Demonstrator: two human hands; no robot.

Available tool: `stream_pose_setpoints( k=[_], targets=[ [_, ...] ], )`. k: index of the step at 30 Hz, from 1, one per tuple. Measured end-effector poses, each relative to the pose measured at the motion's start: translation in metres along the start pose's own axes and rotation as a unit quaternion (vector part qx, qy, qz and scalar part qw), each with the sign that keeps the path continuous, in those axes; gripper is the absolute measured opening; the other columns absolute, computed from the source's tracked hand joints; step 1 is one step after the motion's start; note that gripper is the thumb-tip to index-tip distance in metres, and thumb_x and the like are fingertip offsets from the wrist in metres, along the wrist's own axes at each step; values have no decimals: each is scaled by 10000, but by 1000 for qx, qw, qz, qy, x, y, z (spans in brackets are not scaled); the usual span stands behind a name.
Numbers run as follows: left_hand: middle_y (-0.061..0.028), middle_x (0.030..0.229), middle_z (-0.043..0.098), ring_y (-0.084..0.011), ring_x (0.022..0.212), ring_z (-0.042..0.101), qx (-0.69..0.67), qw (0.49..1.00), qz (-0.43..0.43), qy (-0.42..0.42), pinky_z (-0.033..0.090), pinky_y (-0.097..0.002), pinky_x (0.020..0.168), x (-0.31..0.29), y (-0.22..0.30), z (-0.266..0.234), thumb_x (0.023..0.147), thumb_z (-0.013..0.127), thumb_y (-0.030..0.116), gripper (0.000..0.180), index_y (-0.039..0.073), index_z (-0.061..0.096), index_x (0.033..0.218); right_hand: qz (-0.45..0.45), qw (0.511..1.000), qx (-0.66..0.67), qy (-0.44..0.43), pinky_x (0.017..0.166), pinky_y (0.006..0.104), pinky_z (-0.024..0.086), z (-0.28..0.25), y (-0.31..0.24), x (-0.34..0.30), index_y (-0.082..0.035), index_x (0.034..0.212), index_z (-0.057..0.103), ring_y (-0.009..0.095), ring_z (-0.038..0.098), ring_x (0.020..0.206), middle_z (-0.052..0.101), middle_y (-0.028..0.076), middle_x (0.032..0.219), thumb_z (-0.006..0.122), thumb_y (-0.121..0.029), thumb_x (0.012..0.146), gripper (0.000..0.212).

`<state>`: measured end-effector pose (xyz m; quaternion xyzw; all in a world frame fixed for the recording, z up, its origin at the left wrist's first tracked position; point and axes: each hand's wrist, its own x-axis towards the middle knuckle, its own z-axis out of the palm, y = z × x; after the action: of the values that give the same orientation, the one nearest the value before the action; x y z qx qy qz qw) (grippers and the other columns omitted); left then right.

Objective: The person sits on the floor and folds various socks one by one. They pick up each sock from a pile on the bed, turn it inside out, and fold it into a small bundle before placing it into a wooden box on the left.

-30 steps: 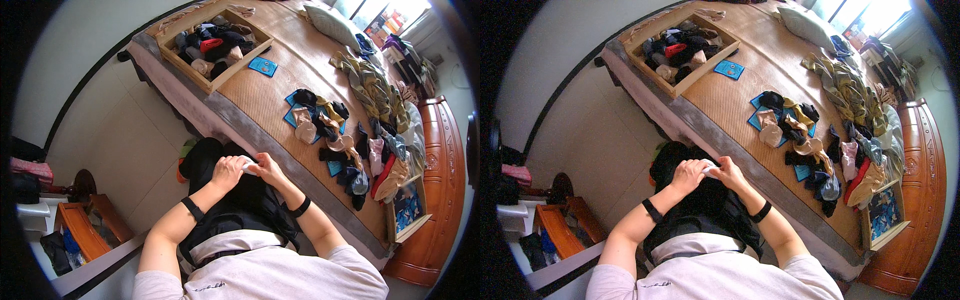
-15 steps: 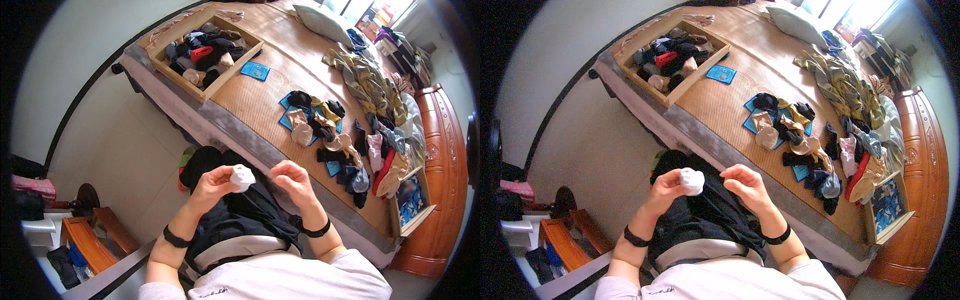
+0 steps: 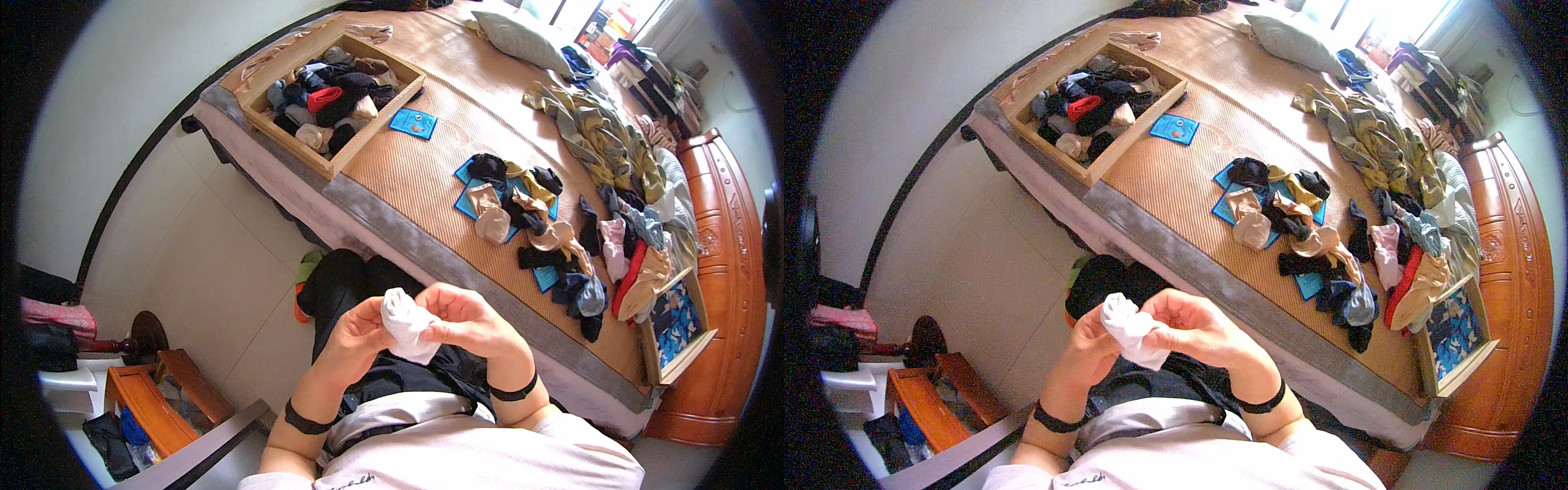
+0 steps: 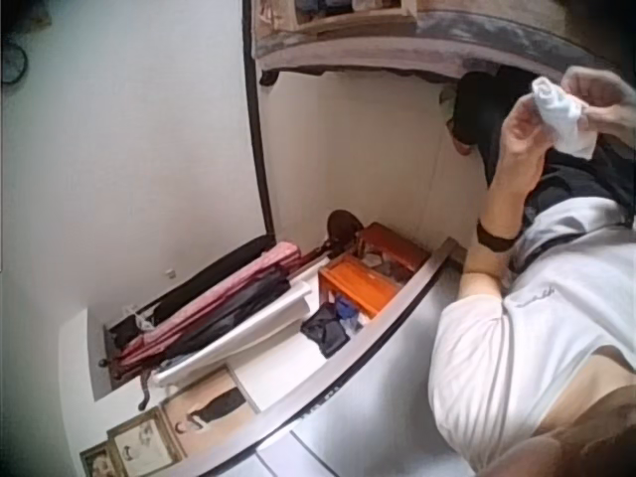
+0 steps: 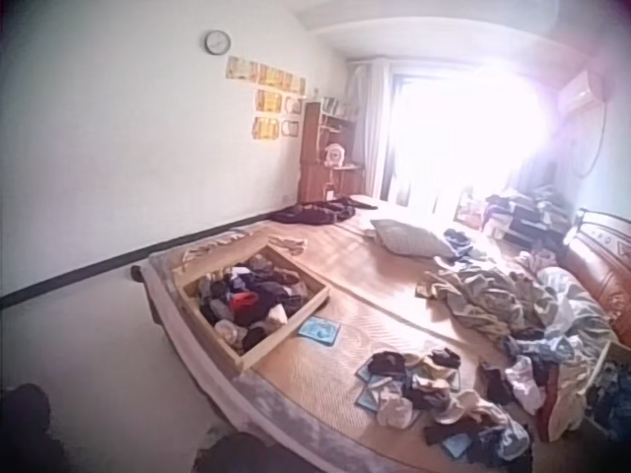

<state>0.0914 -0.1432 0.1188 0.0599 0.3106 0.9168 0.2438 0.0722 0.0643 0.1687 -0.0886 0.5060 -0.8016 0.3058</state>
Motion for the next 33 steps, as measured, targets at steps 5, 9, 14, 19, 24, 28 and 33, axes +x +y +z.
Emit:
stream_pose_setpoints(
  k=[5,9,14,19,24,28,33],
  targets=[
    [-20,1155,589,-117,1078,557,30,998,47,-28,464,-285,929,-1,-8,4,894,669,141,354,64,544,1217,-113,992,41,50,749,227,440,7,9,1,-83,849,489,106,535,862,565,44,912,687,-76,834,198],
    [-8,1105,568,-91,1003,548,45,994,92,-46,468,-248,841,5,-21,-5,926,630,189,305,85,519,1191,-91,975,197,40,662,237,450,-5,18,0,-112,828,452,98,553,792,590,42,920,641,-27,826,208],
    [-6,996,591,-69,919,570,88,991,87,55,476,-212,781,6,-30,11,891,640,61,256,77,515,1115,-111,985,50,122,601,186,413,15,13,2,-87,863,444,39,508,773,567,25,913,623,29,852,213],
    [-12,1018,603,-92,956,595,20,988,60,138,501,-242,804,10,-29,15,878,628,39,233,76,518,1081,-195,950,-115,216,636,179,368,14,27,15,-69,821,409,38,414,759,520,22,948,553,111,800,232],
    [-33,1099,610,-123,1028,588,-96,989,8,108,452,-291,927,8,-3,24,910,593,115,266,74,526,1164,-252,883,-256,303,584,210,382,4,36,18,-56,784,406,57,417,707,531,39,877,580,138,753,262],
    [-46,1137,619,-149,1087,570,-18,994,32,103,425,-303,971,8,-9,19,862,700,149,411,59,533,1228,-293,829,-349,322,563,216,396,7,35,20,-54,782,424,81,438,664,564,61,866,584,159,727,272],
    [-42,1114,649,-160,1059,599,-38,995,54,70,442,-330,964,6,-13,8,781,777,91,424,56,596,1163,-191,950,77,236,641,223,459,6,28,16,-86,916,443,107,542,747,575,55,942,606,34,852,212]
  ],
)
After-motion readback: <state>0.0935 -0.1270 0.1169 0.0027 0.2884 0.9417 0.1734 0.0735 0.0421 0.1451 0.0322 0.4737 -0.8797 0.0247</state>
